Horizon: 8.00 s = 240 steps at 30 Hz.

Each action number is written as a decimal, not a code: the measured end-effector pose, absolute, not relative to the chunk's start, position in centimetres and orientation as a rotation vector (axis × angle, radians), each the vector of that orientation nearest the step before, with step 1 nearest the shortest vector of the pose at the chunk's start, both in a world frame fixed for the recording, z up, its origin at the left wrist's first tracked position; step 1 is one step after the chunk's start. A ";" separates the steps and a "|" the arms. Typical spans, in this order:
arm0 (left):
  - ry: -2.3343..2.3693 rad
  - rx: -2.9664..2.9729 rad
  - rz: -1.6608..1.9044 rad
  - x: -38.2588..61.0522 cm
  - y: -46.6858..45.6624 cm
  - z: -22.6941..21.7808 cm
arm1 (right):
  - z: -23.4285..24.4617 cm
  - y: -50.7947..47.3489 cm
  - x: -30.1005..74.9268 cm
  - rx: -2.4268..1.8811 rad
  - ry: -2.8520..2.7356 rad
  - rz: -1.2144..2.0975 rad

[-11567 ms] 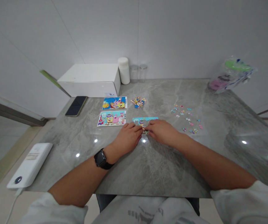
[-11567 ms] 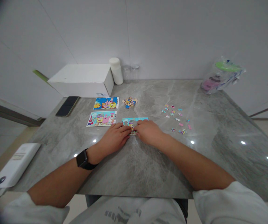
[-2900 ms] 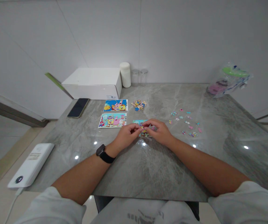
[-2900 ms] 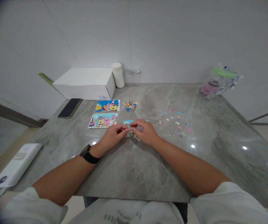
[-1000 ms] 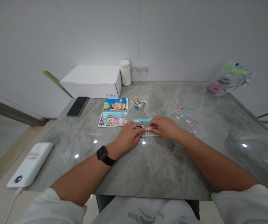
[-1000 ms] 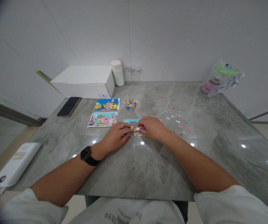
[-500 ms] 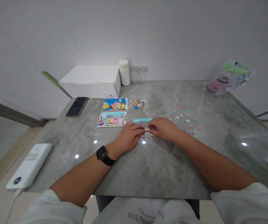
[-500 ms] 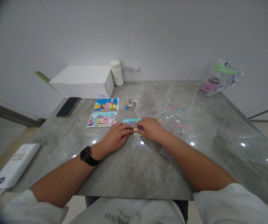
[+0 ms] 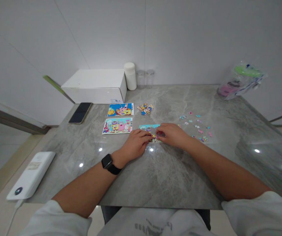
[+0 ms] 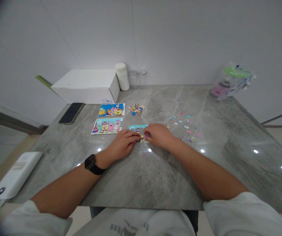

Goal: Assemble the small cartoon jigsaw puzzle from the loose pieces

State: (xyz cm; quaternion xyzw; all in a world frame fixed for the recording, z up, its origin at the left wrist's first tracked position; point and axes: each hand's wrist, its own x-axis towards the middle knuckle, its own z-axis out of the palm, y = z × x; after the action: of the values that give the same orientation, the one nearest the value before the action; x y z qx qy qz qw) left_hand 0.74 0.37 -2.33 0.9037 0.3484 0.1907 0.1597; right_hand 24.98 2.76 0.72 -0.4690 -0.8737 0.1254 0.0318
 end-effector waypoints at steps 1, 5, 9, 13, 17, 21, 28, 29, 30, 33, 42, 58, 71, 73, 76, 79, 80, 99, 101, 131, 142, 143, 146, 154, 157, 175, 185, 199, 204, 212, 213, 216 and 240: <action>0.994 2.584 0.543 0.7 0.4 -2.4 | 0.7 2.8 25.0 -1.443 -2.690 0.396; 0.991 2.599 0.532 0.8 0.2 -2.2 | 0.7 2.9 25.1 -1.440 -2.693 0.416; 0.990 2.647 0.499 0.9 0.0 -2.1 | 0.5 2.9 24.9 -1.445 -2.695 0.399; 0.999 2.674 0.473 1.0 -0.1 -2.3 | 0.4 2.9 24.8 -1.444 -2.701 0.403; 1.010 2.684 0.470 1.0 -0.1 -2.4 | 0.3 2.9 24.8 -1.441 -2.691 0.400; 0.996 2.679 0.482 1.0 -0.1 -2.4 | 0.3 2.8 24.8 -1.444 -2.687 0.396; 1.003 2.690 0.465 1.1 -0.1 -2.4 | 0.2 2.8 24.7 -1.433 -2.683 0.393; 1.004 2.693 0.465 1.1 -0.1 -2.4 | 0.2 2.8 24.7 -1.434 -2.684 0.401; 1.003 2.694 0.465 1.0 -0.1 -2.4 | 0.2 2.8 24.7 -1.436 -2.684 0.411; 0.998 2.684 0.481 1.0 0.0 -2.6 | 0.3 2.7 24.6 -1.443 -2.687 0.431; 1.010 2.627 0.566 0.9 0.2 -2.7 | 1.1 2.7 24.8 -1.458 -2.667 0.434; 1.133 2.478 0.670 -0.9 2.6 -4.1 | 2.2 2.7 28.7 -1.614 -2.702 0.492; 1.108 2.406 0.678 -0.9 3.2 -4.1 | 1.6 3.1 28.5 -1.552 -2.753 0.454; 1.098 2.399 0.683 -0.9 3.3 -4.3 | 1.5 3.2 28.6 -1.543 -2.756 0.463; 1.077 2.394 0.694 -0.9 3.5 -4.3 | 1.4 3.2 28.6 -1.537 -2.751 0.464; 1.059 2.383 0.698 -0.9 3.6 -4.3 | 1.4 3.3 28.6 -1.534 -2.749 0.464; 1.059 2.380 0.699 -0.9 3.7 -4.3 | 1.4 3.3 28.6 -1.535 -2.749 0.466; 1.119 2.357 0.985 -0.8 3.5 -3.2 | 2.8 3.0 28.8 -1.449 -2.692 0.463; 1.168 2.299 1.070 -0.9 3.4 -2.9 | 3.4 3.2 29.2 -1.470 -2.664 0.432; 0.627 0.301 1.153 11.9 5.4 5.9 | 0.4 -4.4 24.1 -0.705 -2.247 0.023; 0.620 0.246 1.162 13.6 7.0 5.3 | -0.1 -4.8 25.3 -0.787 -2.179 0.094; 0.598 0.215 1.171 13.7 7.2 5.4 | -0.4 -4.8 25.5 -0.782 -2.182 0.098; 0.559 0.155 1.179 14.2 7.6 5.7 | -0.5 -4.7 26.0 -0.769 -2.158 0.068; 0.539 0.204 1.213 14.0 7.5 6.0 | -0.2 -3.1 29.3 -0.898 -2.328 0.138; 0.503 0.240 1.226 11.6 7.7 6.2 | 0.8 -1.7 33.8 -1.248 -2.180 0.096; 1.125 1.088 1.274 -0.6 6.8 1.1 | 0.0 5.4 41.3 -2.338 -2.302 0.297; 1.306 1.830 1.070 -1.2 6.3 -1.9 | 1.2 7.3 40.9 -2.496 -2.389 0.483; 1.251 2.024 0.993 -0.5 6.5 -2.4 | 7.8 9.7 33.4 -1.770 -2.198 0.558; 1.228 2.018 0.962 0.0 6.0 -2.2 | 6.3 8.2 26.7 -1.394 -2.032 0.881; 1.054 1.431 0.958 2.7 3.5 -0.7 | 4.2 7.1 25.0 -1.233 -1.875 1.313; 1.015 1.285 0.926 3.1 3.0 -0.3 | 4.6 7.0 25.1 -1.220 -1.883 1.335; 0.853 0.971 0.773 3.9 1.3 0.8 | 5.6 6.5 25.1 -1.199 -1.922 1.386; 0.991 1.142 0.851 4.8 1.0 -0.7 | 5.3 6.2 24.6 -1.249 -2.093 1.352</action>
State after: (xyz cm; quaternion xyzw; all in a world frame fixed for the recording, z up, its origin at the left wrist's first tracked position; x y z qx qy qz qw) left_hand 4.76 0.99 -0.74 0.5022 0.4357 0.3741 0.6465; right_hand 24.57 6.22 5.27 -0.4410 -0.7392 0.4775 0.1764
